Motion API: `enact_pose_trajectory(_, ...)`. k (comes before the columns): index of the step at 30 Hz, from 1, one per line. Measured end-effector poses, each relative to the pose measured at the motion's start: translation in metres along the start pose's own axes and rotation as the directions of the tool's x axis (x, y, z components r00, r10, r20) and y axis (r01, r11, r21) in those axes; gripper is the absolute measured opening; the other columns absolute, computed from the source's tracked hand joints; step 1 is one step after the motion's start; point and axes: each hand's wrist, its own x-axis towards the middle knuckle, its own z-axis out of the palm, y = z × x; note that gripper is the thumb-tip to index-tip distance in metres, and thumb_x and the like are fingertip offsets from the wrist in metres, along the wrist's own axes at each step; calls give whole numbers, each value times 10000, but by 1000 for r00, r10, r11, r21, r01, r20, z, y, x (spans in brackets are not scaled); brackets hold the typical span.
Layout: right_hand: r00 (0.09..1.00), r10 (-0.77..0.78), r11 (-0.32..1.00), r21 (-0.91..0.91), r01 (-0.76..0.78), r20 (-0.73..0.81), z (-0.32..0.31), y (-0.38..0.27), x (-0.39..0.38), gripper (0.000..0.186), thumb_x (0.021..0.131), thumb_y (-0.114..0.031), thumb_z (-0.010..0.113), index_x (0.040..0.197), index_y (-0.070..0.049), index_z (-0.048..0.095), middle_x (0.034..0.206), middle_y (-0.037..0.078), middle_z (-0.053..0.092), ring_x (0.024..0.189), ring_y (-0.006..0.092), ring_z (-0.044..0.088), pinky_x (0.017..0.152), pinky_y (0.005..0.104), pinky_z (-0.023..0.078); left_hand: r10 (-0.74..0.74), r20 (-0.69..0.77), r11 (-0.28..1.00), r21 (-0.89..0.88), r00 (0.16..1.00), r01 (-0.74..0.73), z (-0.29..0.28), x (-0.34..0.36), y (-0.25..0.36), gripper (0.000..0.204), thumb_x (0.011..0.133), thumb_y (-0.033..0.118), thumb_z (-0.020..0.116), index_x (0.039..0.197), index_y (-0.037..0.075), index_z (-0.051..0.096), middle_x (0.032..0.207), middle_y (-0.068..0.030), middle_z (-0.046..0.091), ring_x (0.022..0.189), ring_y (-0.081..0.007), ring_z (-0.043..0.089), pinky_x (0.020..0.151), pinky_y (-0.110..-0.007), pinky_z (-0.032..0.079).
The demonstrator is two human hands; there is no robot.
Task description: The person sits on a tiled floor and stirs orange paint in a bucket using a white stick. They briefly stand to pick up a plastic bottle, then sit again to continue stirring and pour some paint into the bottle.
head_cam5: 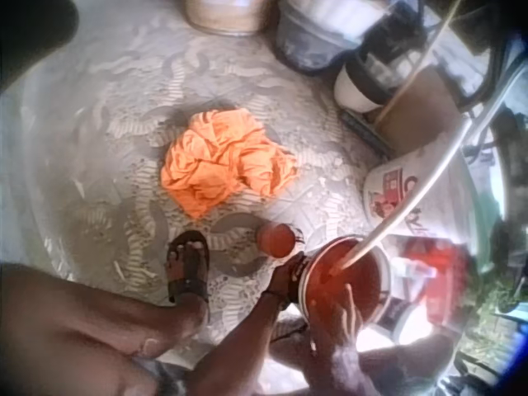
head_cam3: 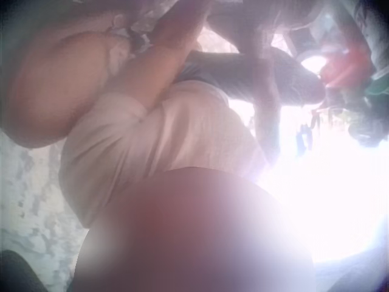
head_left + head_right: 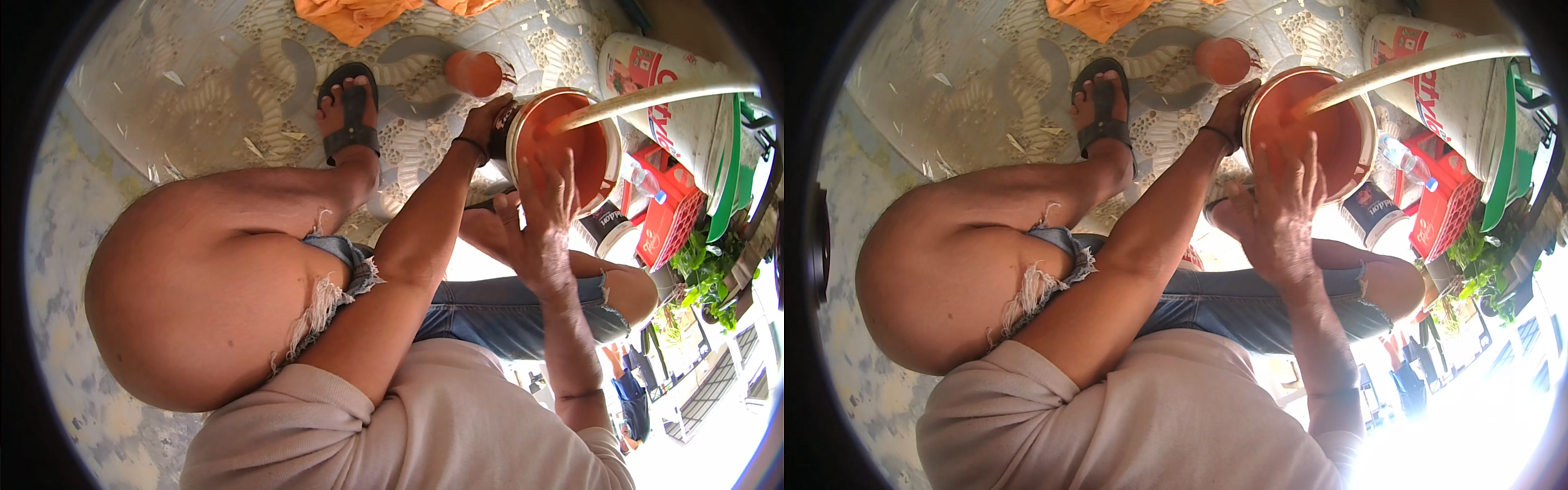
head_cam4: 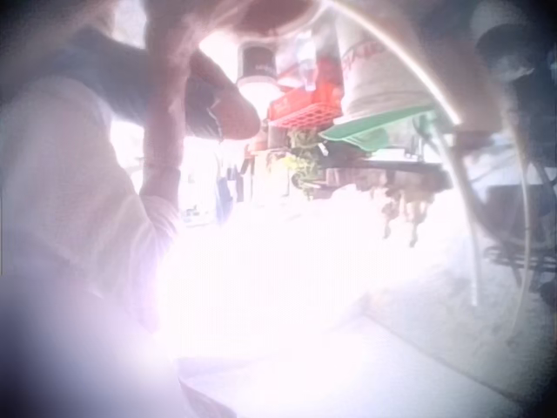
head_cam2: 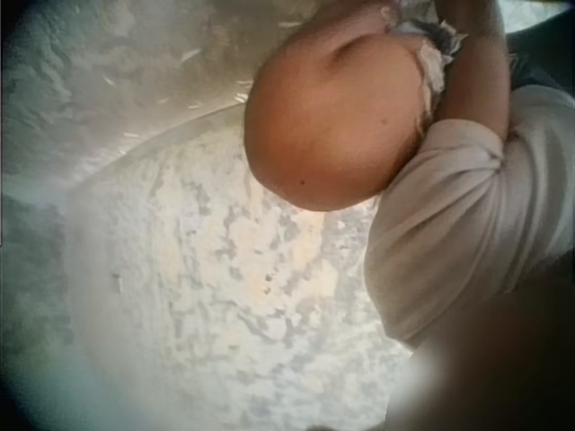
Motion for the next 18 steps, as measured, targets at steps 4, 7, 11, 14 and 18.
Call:
enact_pose_trajectory(4,998,57,995,78,-55,-25,3,-9,-12,505,1074,-294,581,1477,10,570,1593,245,389,1592,503,164,1248,617,178,15,-18,1000,3,1000,-15,-6,3,-2,366,1044,392,618,1118,58,748,1025,-112,793,864,-226,756,834,-382,628)
enact_pose_trajectory(7,996,84,992,93,-80,-43,1,-7,-21,469,1095,-280,566,1481,-15,594,1622,230,394,1601,481,169,1267,582,174,15,-51,999,-36,999,-17,5,-6,-1,328,982,363,734,1042,43,767,924,-75,772,752,-191,716,719,-349,588)
enact_pose_trajectory(11,995,80,993,87,-75,-55,-4,-6,-34,476,1076,-288,581,1471,-25,616,1631,234,383,1604,485,154,1269,612,149,69,-48,998,-2,996,-69,8,-11,0,322,993,356,725,1042,39,761,920,-85,771,749,-194,718,713,-349,589)
enact_pose_trajectory(14,995,49,998,52,-45,-85,-10,-4,-48,515,1011,-261,646,1476,-44,603,1622,247,362,1599,508,138,1253,635,184,84,-46,996,12,995,-83,13,-13,-3,312,1006,342,713,1067,38,751,941,-91,772,761,-195,724,716,-347,592)
enact_pose_trajectory(18,909,203,943,323,-81,-364,-5,29,-70,585,932,-204,751,1473,-49,590,1608,228,384,1559,457,283,1192,538,387,132,29,975,177,991,-135,28,-31,-2,365,1048,399,630,1117,57,737,994,-89,776,836,-208,735,790,-380,600)
